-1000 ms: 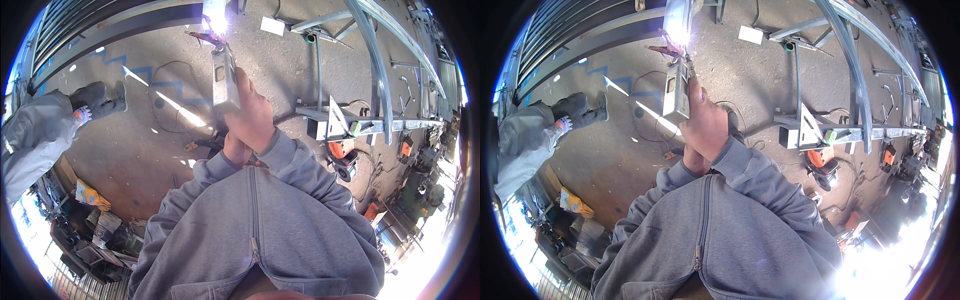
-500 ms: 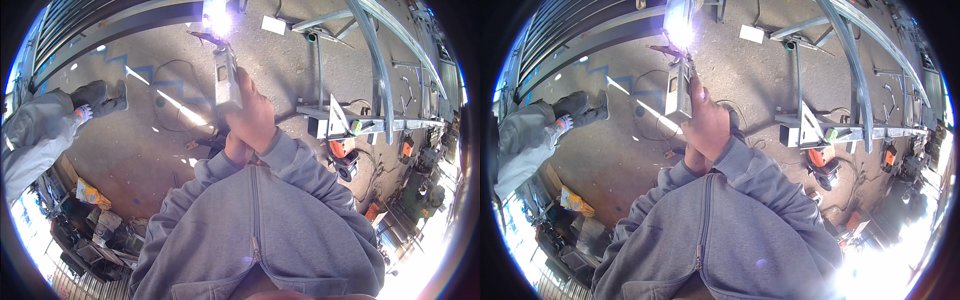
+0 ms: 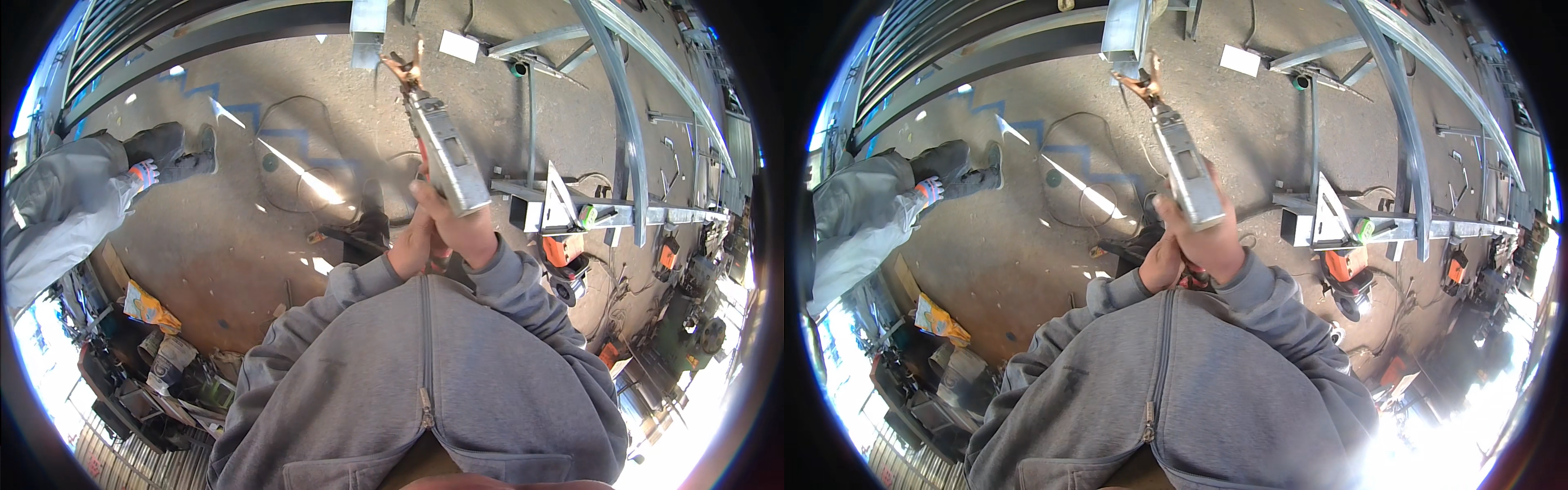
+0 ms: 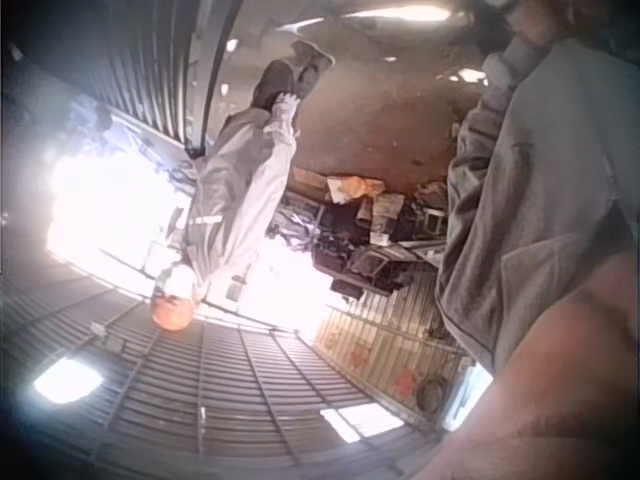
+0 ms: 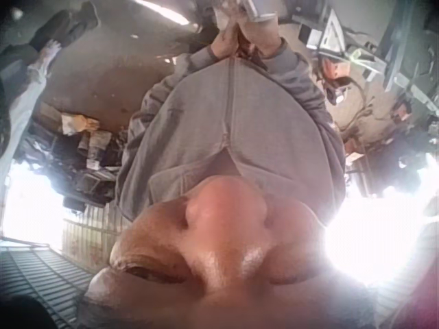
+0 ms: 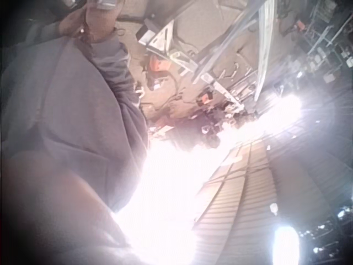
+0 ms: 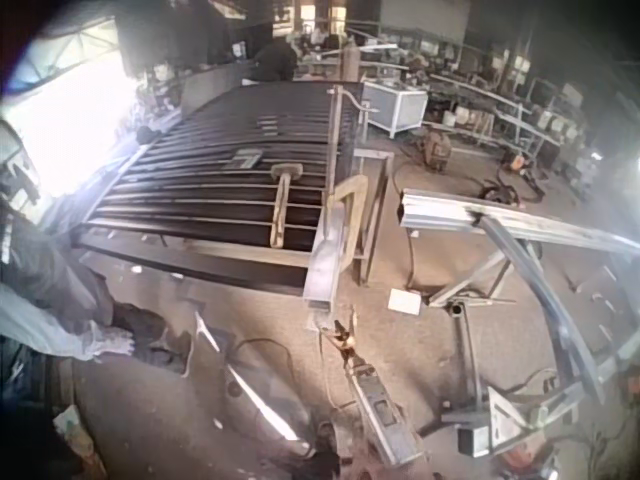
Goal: The person prepares a welding torch and welds joints on a metal frame structure. They adjust the torch and position the ground clamp, then apply welds to multiple joints on the frame.
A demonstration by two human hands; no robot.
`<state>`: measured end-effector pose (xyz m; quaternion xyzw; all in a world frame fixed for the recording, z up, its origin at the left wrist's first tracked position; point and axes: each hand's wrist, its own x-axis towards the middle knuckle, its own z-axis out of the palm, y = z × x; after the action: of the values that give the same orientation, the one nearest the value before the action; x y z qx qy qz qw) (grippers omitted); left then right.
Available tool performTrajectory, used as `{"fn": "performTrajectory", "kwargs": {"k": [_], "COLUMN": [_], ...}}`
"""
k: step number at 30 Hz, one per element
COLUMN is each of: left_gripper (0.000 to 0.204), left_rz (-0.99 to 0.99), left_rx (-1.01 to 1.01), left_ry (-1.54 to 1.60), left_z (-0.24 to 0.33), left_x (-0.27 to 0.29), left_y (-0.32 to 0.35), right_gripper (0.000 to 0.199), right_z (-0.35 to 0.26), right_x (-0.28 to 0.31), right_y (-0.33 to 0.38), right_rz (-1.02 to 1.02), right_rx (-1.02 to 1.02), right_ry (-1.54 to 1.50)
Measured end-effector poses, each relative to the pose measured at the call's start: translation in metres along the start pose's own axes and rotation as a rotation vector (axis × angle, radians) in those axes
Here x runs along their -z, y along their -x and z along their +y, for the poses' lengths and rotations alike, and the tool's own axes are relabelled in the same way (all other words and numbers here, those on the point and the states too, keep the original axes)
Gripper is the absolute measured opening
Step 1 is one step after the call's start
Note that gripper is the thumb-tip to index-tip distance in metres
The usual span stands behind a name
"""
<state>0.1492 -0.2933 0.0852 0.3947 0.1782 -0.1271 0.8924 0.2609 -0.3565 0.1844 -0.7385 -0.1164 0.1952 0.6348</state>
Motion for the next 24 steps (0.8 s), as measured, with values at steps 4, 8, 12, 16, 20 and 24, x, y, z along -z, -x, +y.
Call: {"fn": "performTrajectory", "kwargs": {"k": [4,8,12,16,20,24], "left_gripper": [0.055,0.051,0.056,0.056,0.055,0.057], "left_rz": [-0.032,-0.084,-0.135,-0.117,-0.122,-0.151], "left_rx": [0.01,-0.039,0.037,0.094,0.054,0.015], "left_ry": [-0.142,-0.071,-0.17,-0.26,-0.31,-0.244], "left_z": [0.019,0.029,0.044,0.059,0.066,0.06], "left_x": [-0.014,-0.029,-0.032,-0.036,-0.039,-0.036], "left_y": [-0.002,-0.005,-0.001,0.002,0.002,0.001], "right_gripper": [0.032,0.026,0.047,0.067,0.066,0.051], "right_z": [-0.004,-0.01,-0.011,-0.007,-0.007,-0.014], "right_x": [0.025,0.045,0.056,0.063,0.066,0.061], "right_y": [0.001,0.003,0.006,0.007,0.008,0.004], "right_rz": [-0.064,-0.074,-0.062,-0.082,-0.105,-0.104], "right_rx": [-0.135,-0.254,-0.24,-0.235,-0.228,-0.208], "right_ry": [-0.174,-0.277,-0.389,-0.43,-0.503,-0.512]}}
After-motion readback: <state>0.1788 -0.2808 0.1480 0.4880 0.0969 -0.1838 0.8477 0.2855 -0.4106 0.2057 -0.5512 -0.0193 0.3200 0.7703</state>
